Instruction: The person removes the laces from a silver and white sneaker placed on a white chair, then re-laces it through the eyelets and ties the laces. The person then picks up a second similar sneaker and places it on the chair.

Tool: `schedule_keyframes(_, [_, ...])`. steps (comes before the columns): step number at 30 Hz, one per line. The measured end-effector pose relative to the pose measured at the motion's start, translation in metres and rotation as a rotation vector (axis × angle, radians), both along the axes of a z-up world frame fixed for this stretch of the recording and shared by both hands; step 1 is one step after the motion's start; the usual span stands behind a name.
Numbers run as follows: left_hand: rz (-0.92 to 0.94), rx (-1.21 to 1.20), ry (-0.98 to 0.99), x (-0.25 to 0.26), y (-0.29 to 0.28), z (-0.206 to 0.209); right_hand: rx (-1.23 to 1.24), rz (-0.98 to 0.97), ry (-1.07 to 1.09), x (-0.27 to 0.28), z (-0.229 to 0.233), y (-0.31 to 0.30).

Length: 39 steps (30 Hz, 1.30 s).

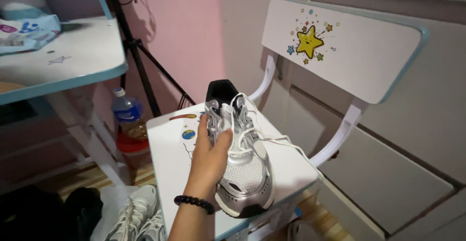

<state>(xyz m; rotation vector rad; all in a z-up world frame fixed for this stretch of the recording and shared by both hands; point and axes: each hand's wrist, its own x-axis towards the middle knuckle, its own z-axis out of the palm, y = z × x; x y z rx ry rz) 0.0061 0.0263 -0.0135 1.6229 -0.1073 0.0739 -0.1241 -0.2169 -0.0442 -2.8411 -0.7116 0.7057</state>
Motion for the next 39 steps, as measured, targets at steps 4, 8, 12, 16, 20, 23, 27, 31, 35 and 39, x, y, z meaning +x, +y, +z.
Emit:
schedule_keyframes(4, [-0.007, -0.111, 0.04, 0.005, -0.005, -0.004, -0.034, -0.02, -0.021, -0.003, -0.038, -0.008])
schedule_keyframes(8, [0.029, -0.053, 0.092, 0.017, -0.001, -0.011, -0.047, 0.001, -0.056, -0.001, -0.053, -0.011])
schedule_keyframes(12, [0.012, -0.047, 0.156, 0.027, 0.009, -0.022, -0.053, 0.002, -0.096, 0.004, -0.06, -0.018])
schedule_keyframes(16, [-0.106, 0.137, -0.027, 0.047, 0.018, -0.036, -0.093, -0.052, -0.123, -0.01, -0.047, -0.053])
schedule_keyframes(20, [-0.043, 0.262, 0.116, 0.07, 0.029, -0.058, -0.105, -0.091, -0.143, -0.028, -0.002, -0.064])
schedule_keyframes(23, [-0.033, 0.28, 0.124, 0.069, 0.031, -0.067, -0.039, -0.18, -0.105, -0.03, 0.058, -0.069])
schedule_keyframes(27, [-0.076, 0.269, 0.107, 0.056, 0.02, -0.047, 0.104, -0.238, -0.232, -0.036, 0.151, -0.065])
schedule_keyframes(31, [-0.122, 0.402, 0.013, 0.037, 0.018, -0.03, 0.039, -0.308, -0.299, -0.043, 0.212, -0.031])
schedule_keyframes(35, [-0.08, 0.306, 0.084, 0.027, 0.023, -0.03, 0.04, -0.301, -0.451, -0.034, 0.238, -0.011])
schedule_keyframes(39, [0.004, 0.2, 0.115, 0.018, 0.036, -0.03, 0.157, -0.164, -0.825, -0.005, 0.24, 0.0])
